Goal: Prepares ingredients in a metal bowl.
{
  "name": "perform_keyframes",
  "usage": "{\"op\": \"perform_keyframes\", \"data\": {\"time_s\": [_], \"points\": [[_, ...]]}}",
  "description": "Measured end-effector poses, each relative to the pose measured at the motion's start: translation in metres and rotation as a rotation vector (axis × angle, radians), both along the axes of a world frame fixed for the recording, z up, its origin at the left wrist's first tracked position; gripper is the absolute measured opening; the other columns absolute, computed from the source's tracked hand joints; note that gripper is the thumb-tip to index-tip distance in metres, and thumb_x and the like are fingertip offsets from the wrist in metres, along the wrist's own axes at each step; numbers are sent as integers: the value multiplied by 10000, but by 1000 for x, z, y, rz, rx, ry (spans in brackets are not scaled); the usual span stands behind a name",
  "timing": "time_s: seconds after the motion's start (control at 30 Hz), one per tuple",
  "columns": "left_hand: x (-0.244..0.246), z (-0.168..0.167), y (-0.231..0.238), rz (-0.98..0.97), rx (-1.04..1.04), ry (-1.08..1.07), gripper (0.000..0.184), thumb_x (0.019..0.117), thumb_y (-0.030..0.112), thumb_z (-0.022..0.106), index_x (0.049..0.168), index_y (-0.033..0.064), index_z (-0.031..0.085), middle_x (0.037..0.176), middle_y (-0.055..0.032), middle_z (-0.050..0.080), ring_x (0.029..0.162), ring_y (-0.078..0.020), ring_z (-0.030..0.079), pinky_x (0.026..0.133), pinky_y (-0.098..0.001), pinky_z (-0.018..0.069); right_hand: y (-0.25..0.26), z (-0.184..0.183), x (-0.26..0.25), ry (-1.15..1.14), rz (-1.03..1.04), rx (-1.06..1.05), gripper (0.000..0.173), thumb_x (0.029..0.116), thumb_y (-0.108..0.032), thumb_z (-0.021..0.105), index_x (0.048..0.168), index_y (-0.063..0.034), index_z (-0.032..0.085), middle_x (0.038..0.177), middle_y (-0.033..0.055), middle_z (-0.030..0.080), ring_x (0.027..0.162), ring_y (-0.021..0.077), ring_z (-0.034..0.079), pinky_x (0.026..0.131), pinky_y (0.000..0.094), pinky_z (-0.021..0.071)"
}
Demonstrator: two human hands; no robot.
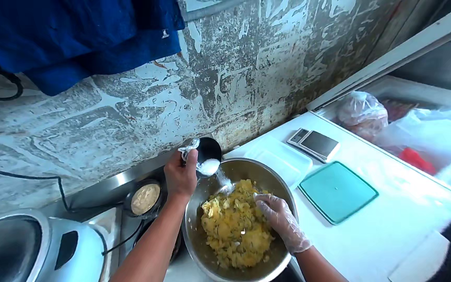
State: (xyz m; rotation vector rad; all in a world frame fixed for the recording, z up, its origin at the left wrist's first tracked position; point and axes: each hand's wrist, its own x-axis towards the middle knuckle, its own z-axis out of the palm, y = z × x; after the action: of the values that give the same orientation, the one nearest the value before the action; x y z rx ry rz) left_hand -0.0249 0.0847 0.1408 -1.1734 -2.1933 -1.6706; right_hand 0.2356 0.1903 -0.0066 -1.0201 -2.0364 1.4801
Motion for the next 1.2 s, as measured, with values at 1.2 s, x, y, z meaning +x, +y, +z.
{"op": "perform_keyframes", "data": {"time_s": [1.2], "points": [[-25,2,-83,-243,-10,234,482,956,519,633,1070,60,721,971,13,687,814,-25,651,712,-227,577,1,-4,4,497,-263,-140,338,1028,-250,506,1080,-14,742,991,125,757,936,237,726,877,391,604]]}}
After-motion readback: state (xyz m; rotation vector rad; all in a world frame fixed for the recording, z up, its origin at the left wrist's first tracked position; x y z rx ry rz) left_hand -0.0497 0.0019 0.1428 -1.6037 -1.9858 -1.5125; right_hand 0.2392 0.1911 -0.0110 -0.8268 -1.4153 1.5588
